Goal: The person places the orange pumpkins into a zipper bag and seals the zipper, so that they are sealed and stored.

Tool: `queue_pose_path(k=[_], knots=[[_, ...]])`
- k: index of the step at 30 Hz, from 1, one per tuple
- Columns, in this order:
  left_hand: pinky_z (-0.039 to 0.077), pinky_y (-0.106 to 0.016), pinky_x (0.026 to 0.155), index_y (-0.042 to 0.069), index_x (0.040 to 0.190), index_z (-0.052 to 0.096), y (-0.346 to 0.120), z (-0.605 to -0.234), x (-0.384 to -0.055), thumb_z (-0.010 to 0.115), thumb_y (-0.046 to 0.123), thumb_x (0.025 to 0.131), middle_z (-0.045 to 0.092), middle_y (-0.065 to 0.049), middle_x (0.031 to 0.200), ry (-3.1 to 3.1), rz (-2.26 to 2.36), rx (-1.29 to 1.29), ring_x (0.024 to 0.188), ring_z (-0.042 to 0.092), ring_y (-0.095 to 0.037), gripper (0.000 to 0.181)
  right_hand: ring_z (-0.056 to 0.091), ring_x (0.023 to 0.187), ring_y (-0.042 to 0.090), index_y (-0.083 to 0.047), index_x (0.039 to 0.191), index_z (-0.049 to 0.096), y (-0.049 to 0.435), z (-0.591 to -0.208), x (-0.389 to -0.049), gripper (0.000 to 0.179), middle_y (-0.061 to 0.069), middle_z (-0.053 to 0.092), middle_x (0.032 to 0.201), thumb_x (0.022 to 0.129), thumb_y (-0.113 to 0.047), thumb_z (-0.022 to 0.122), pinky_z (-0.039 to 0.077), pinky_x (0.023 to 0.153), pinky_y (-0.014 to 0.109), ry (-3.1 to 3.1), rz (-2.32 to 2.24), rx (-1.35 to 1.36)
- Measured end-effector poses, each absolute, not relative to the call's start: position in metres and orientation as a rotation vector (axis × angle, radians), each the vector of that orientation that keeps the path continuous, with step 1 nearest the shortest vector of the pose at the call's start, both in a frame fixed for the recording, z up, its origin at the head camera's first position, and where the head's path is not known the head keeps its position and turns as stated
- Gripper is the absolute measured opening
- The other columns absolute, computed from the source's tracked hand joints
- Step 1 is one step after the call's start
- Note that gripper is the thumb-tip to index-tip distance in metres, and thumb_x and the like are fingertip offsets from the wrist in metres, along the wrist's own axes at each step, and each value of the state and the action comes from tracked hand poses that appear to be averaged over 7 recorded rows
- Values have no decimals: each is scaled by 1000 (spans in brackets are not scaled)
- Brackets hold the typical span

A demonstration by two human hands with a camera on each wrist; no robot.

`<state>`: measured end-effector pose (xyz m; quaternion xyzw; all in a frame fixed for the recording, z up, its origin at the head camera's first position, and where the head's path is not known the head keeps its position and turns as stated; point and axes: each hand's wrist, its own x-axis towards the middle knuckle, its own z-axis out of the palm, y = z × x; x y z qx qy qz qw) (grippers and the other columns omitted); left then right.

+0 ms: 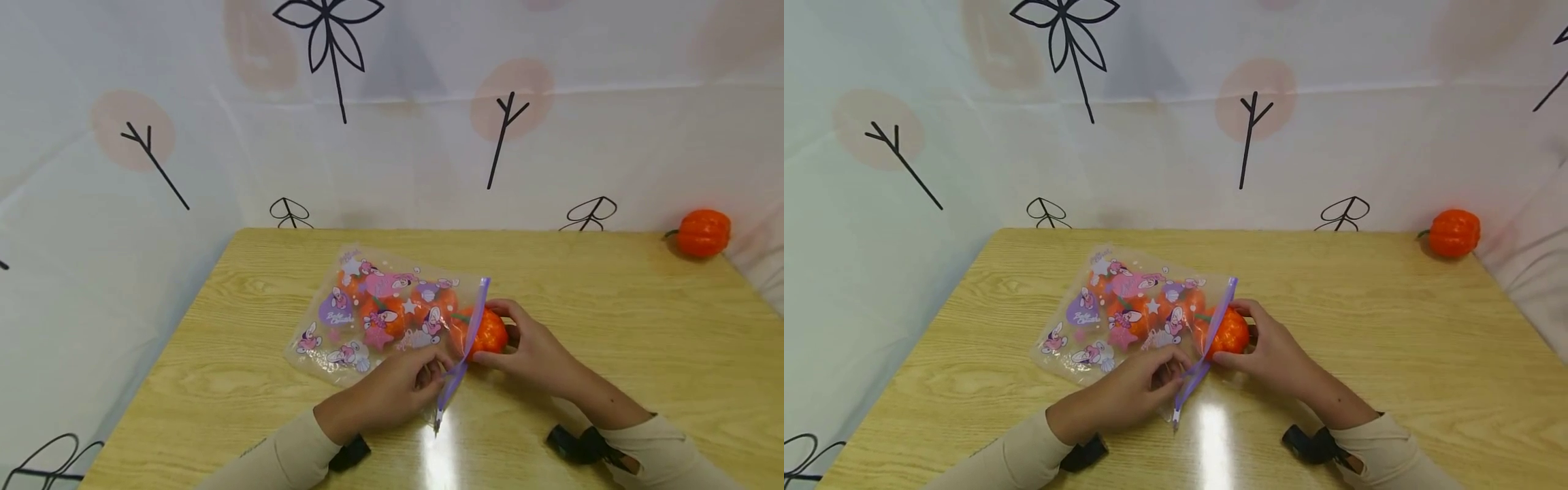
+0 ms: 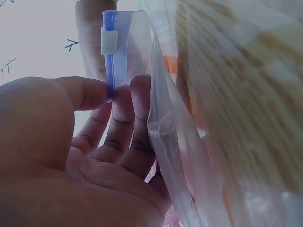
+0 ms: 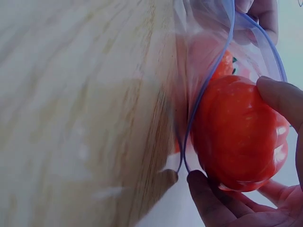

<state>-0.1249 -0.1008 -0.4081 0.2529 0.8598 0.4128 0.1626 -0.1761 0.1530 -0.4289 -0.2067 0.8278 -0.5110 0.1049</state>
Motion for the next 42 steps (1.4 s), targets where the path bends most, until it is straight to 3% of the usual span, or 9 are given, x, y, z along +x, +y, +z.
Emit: queue_pose_path(k=[12, 22, 42], knots=[[51, -14, 73, 16, 114, 61, -103, -409, -126, 58, 10, 100, 60, 9, 91, 2435, 1193, 809, 79, 53, 4, 15, 65, 111, 43, -1, 143, 34, 150, -429, -178, 79, 26, 43, 145, 83, -21, 82, 58, 89, 42, 2454, -1521, -575], [51, -14, 73, 17, 115, 61, -104, -408, -126, 59, 10, 100, 60, 8, 92, 2435, 1192, 830, 80, 53, 4, 17, 70, 100, 31, 1, 142, 29, 149, -428, -179, 80, 30, 39, 148, 83, -16, 82, 56, 78, 21, 2392, -1592, -524], [51, -14, 74, 19, 114, 61, -104, -409, -129, 58, 10, 100, 60, 8, 92, 2424, 1197, 853, 82, 54, 3, 17, 68, 99, 31, -3, 139, 25, 147, -429, -179, 78, 30, 34, 146, 84, -12, 80, 56, 79, 20, 2312, -1649, -487]])
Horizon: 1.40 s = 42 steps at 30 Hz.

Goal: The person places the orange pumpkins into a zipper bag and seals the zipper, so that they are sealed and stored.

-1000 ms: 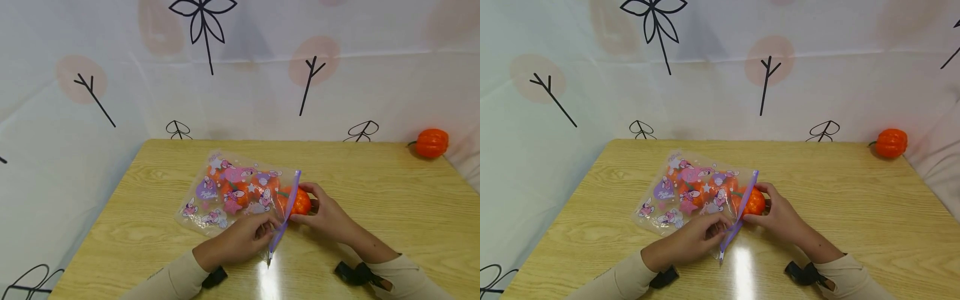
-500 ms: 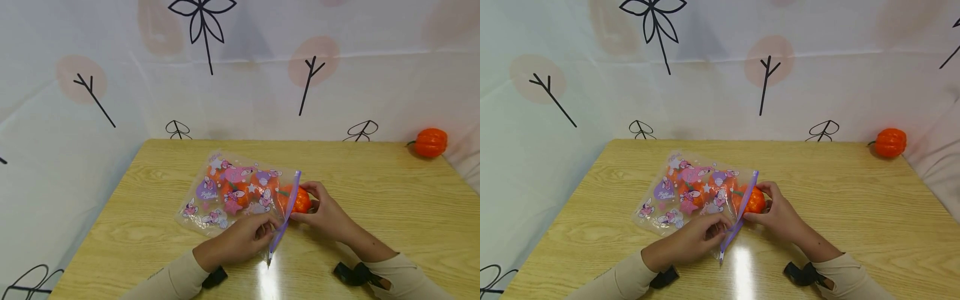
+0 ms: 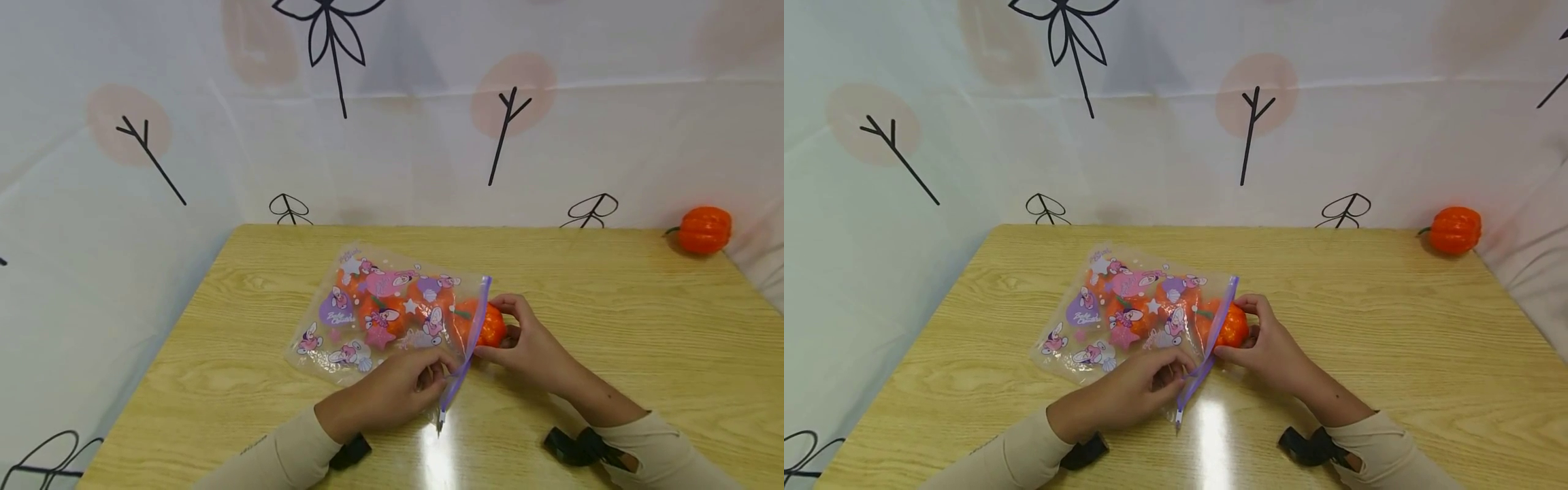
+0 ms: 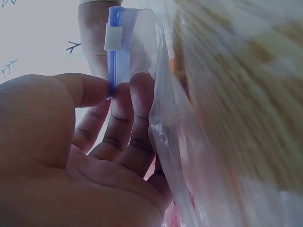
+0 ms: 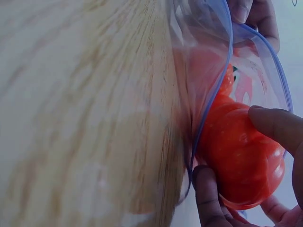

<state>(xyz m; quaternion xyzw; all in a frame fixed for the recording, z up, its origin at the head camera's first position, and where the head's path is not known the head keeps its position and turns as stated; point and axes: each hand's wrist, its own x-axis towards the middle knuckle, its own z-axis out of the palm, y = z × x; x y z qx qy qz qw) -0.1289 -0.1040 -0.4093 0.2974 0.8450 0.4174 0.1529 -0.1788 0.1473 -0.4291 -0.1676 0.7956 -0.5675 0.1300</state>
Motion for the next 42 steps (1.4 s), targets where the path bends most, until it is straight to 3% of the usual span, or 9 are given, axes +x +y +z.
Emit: queue_pose_path(k=[14, 22, 35, 42], knots=[[51, -14, 73, 18, 114, 61, -105, -408, -129, 58, 11, 100, 60, 8, 91, 2427, 1180, 860, 80, 54, 4, 16, 63, 115, 40, -8, 141, 26, 146, -426, -175, 75, 28, 34, 146, 87, -14, 78, 57, 87, 25, 2239, -1680, -428], [51, -14, 73, 18, 113, 61, -106, -408, -129, 58, 10, 100, 60, 9, 90, 2417, 1189, 848, 80, 54, 4, 16, 66, 104, 30, -5, 141, 25, 145, -422, -172, 70, 30, 31, 148, 90, -7, 73, 56, 82, 22, 2142, -1738, -428], [51, -13, 73, 15, 115, 62, -106, -405, -130, 58, 10, 100, 60, 9, 90, 2410, 1177, 876, 79, 53, 4, 17, 68, 106, 24, -3, 137, 26, 143, -423, -167, 64, 32, 29, 148, 91, -6, 71, 56, 81, 24, 2060, -1787, -470], [51, -13, 74, 15, 115, 61, -107, -404, -130, 59, 10, 100, 60, 9, 90, 2393, 1187, 865, 80, 54, 4, 16, 69, 101, 15, 0, 136, 25, 141, -422, -166, 64, 32, 28, 149, 91, -4, 71, 56, 81, 24, 2026, -1813, -477]])
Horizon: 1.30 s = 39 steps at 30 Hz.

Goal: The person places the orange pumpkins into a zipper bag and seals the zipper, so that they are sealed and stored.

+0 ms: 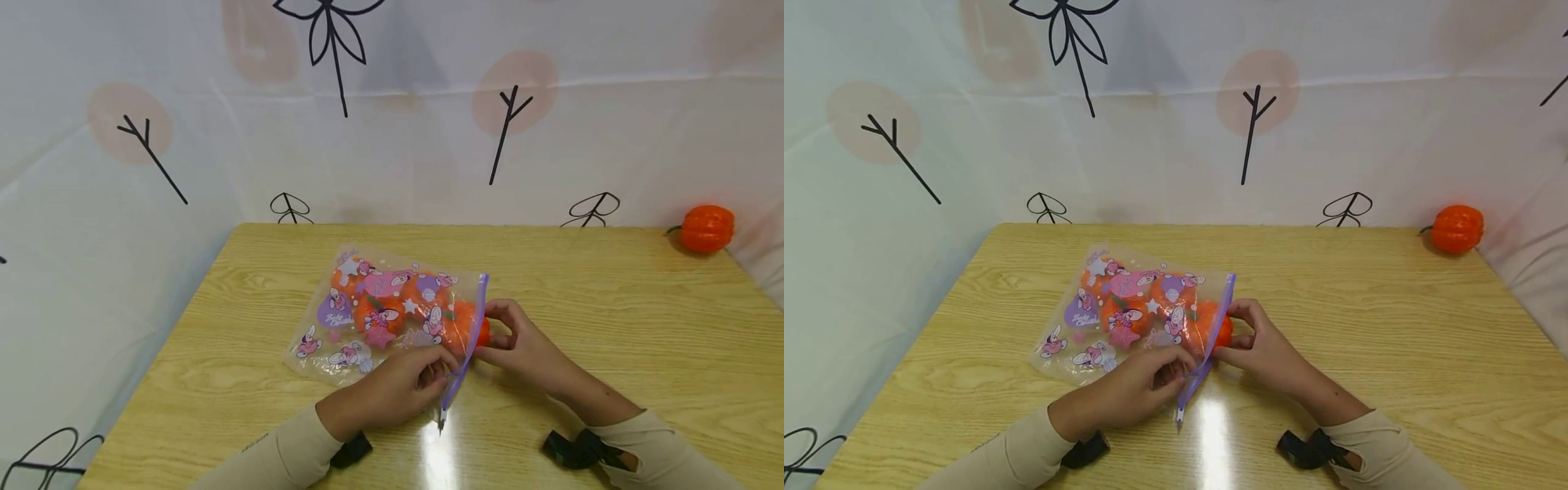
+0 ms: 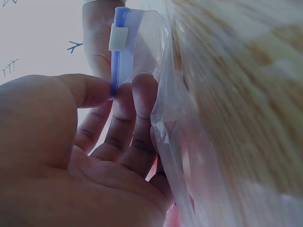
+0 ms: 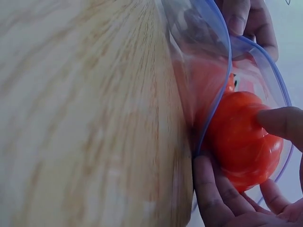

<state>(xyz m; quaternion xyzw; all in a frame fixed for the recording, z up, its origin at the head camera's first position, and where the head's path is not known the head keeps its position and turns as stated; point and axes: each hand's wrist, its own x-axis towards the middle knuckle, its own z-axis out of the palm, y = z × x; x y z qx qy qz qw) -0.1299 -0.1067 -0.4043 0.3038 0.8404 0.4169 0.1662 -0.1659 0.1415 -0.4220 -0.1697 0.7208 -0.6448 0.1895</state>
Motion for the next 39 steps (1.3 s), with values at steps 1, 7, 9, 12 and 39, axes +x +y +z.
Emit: queue_pose_path(k=[1, 7, 9, 12, 39], knots=[[51, -14, 74, 15, 115, 61, -107, -404, -130, 59, 10, 100, 60, 9, 90, 2393, 1186, 863, 80, 54, 4, 16, 69, 100, 14, 0, 136, 25, 142, -422, -166, 65, 32, 28, 150, 91, -5, 71, 56, 81, 23, 2029, -1809, -474], [51, -13, 74, 16, 115, 62, -106, -405, -129, 59, 11, 100, 60, 9, 90, 2401, 1182, 852, 80, 54, 4, 16, 69, 101, 17, -2, 139, 25, 142, -425, -167, 63, 33, 29, 149, 94, -9, 69, 55, 83, 23, 2056, -1779, -446], [51, -13, 74, 16, 114, 62, -106, -405, -129, 59, 10, 100, 60, 9, 90, 2401, 1181, 859, 80, 54, 4, 16, 68, 104, 22, -4, 141, 26, 142, -426, -167, 64, 33, 33, 146, 94, -11, 68, 56, 83, 24, 2077, -1762, -418], [50, -13, 74, 16, 114, 62, -106, -404, -129, 59, 10, 100, 61, 9, 91, 2407, 1172, 876, 81, 54, 5, 16, 67, 107, 28, -7, 144, 28, 141, -427, -168, 65, 31, 37, 141, 94, -14, 69, 56, 83, 27, 2099, -1736, -376], [50, -12, 74, 17, 114, 63, -107, -404, -130, 59, 11, 99, 62, 9, 90, 2432, 1126, 903, 81, 54, 5, 16, 71, 97, 7, 9, 110, 46, 139, -430, -169, 24, 11, 58, 111, 99, -8, 61, 59, 83, 27, 2067, -1817, -407]])
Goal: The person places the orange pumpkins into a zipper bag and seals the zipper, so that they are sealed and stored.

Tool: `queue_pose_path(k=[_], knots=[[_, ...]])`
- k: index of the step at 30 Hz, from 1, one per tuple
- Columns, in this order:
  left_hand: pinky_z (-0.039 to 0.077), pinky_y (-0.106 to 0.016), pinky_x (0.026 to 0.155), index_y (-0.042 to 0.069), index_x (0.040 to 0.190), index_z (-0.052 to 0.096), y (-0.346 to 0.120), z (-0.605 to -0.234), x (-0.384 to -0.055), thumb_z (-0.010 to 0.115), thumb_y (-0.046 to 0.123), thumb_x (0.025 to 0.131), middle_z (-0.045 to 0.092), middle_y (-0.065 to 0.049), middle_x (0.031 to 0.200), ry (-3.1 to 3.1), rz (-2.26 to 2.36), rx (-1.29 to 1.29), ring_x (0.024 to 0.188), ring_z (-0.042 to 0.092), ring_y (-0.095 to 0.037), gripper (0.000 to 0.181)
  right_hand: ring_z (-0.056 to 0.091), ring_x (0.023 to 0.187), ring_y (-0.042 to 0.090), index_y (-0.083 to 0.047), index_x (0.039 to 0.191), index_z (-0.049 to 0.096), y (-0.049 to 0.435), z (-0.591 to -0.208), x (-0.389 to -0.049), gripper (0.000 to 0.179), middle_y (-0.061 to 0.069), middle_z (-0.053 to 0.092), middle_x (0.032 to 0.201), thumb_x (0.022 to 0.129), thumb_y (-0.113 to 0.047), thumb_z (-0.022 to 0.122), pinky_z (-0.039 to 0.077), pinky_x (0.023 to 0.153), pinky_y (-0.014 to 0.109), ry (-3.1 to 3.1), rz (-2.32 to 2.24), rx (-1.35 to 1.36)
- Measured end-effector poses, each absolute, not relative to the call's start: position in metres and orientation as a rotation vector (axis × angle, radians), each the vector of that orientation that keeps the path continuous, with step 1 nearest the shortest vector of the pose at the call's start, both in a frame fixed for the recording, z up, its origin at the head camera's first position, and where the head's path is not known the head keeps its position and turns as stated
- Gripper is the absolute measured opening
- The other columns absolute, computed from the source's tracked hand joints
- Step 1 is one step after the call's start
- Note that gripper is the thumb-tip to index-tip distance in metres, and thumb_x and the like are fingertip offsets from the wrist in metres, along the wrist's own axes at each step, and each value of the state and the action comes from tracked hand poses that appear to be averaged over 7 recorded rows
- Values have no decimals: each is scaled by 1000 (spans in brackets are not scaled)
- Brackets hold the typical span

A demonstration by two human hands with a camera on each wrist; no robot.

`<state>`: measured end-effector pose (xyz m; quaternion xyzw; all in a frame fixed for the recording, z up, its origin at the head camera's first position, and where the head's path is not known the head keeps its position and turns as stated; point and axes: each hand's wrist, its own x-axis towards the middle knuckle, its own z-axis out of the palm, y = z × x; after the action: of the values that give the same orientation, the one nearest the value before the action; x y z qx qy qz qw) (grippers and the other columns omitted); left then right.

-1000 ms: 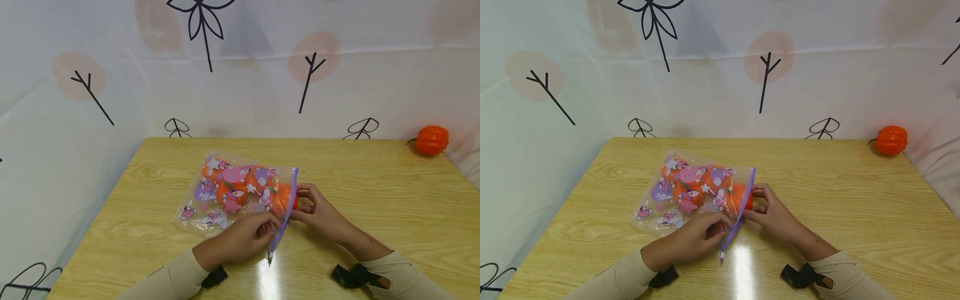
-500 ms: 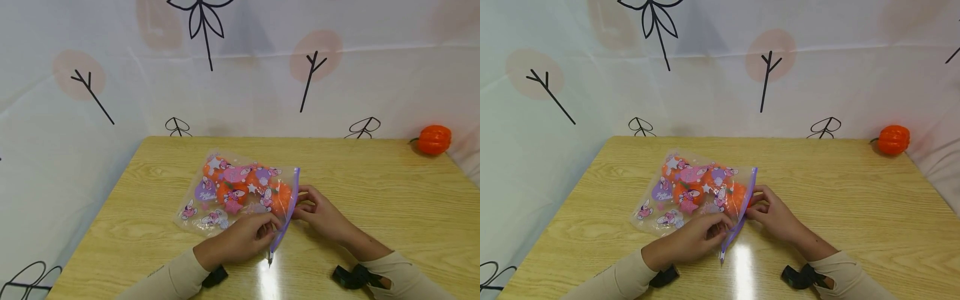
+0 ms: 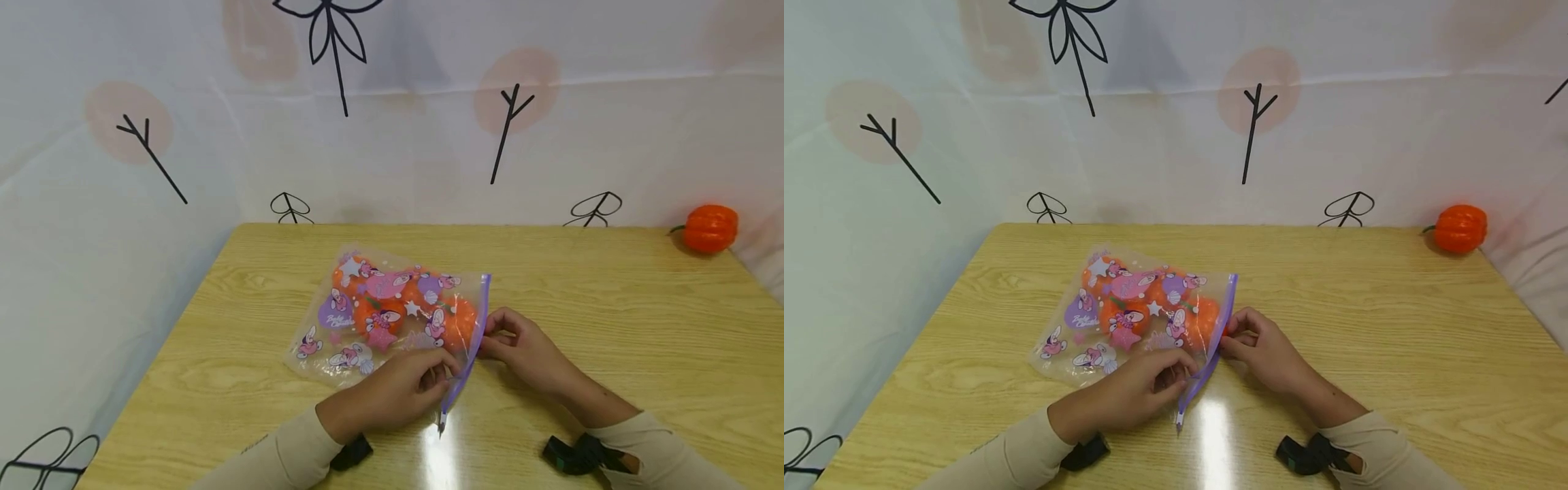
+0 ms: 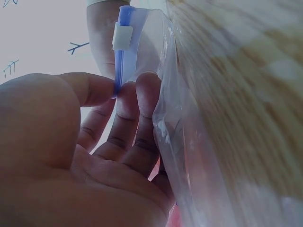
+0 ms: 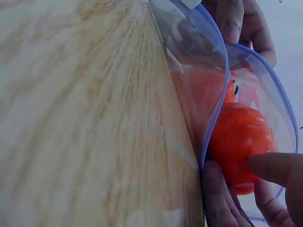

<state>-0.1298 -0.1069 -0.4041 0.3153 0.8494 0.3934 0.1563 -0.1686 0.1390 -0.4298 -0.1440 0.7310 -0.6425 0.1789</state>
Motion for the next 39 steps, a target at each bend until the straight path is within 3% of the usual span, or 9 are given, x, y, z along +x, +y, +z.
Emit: queue_pose_path(k=[9, 26, 39], knots=[[50, -13, 73, 18, 113, 62, -107, -405, -130, 59, 11, 99, 61, 9, 90, 2420, 1139, 900, 80, 54, 5, 16, 71, 98, 8, 10, 113, 47, 138, -433, -169, 24, 17, 56, 109, 101, -9, 56, 59, 84, 29, 2076, -1843, -386], [50, -13, 73, 19, 113, 63, -108, -405, -130, 59, 11, 99, 62, 10, 89, 2413, 1150, 896, 80, 55, 5, 16, 71, 95, 6, 11, 107, 52, 137, -430, -168, 18, 12, 59, 109, 100, -5, 57, 59, 82, 26, 2118, -1794, -390], [50, -13, 73, 17, 112, 62, -108, -403, -130, 59, 10, 99, 62, 8, 90, 2412, 1161, 903, 81, 55, 5, 16, 71, 91, 7, 10, 111, 49, 134, -427, -169, 21, 20, 58, 106, 99, -5, 58, 60, 78, 30, 2143, -1796, -345]])
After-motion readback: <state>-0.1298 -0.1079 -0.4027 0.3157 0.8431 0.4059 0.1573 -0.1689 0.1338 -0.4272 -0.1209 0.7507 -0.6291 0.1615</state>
